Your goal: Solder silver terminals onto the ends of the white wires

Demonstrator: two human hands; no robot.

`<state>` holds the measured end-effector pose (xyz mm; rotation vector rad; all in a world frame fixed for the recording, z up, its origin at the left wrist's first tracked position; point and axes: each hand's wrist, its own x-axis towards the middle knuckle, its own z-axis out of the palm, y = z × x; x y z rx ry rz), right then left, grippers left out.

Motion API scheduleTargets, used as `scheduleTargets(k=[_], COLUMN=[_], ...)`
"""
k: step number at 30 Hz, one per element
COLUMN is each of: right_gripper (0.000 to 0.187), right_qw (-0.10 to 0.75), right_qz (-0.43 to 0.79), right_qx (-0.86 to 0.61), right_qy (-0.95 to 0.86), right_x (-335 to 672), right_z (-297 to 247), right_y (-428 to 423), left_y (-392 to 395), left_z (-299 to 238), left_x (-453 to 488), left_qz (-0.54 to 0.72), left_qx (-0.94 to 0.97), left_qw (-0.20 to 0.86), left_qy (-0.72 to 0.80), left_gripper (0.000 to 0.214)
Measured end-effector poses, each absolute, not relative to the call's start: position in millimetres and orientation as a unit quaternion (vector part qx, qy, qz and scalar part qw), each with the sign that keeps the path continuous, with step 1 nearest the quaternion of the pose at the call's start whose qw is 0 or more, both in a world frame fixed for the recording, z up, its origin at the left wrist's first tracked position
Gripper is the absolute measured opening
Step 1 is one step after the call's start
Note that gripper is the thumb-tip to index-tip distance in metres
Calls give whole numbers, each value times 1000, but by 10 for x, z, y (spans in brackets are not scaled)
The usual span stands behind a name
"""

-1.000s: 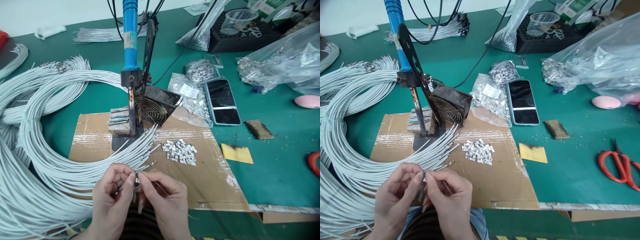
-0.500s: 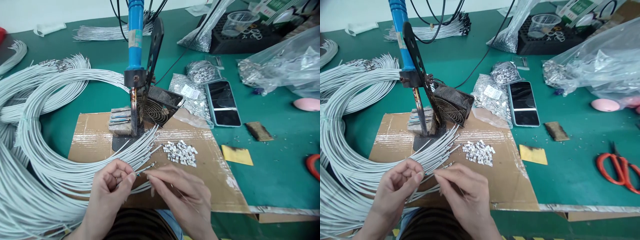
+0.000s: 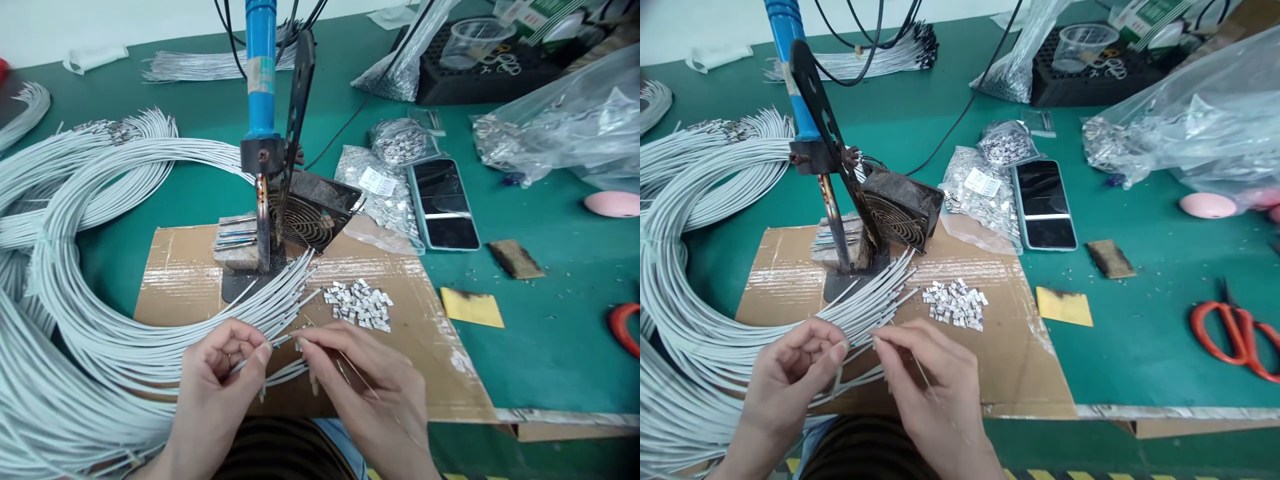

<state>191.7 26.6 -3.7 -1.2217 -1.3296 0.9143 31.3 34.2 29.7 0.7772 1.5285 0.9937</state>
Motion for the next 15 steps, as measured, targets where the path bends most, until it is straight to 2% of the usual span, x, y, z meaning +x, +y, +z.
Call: scheduleTargets(k=[3,6,12,15], right_gripper=[19,19,26,27], right_qw=[547,560,508,514], right_qz=[459,506,536,526], right_qx=[-505,-480,-488,-487], right_qy=[-485,-447,-465,-471], right_x=[1873,1840,1877,1885], right_z=[-76,-81,-3,34], right_y=[278,298,324,341], left_y=[340,341,338,336], left_z=[310,302,316,306], left_x=[304,287,300,293], left_qz=[414,413,437,441], left_qx=[330,331,344,356], left_qw=[556,567,565,563], left_qy=[641,632,609,602], left_gripper=[15,12,13,13])
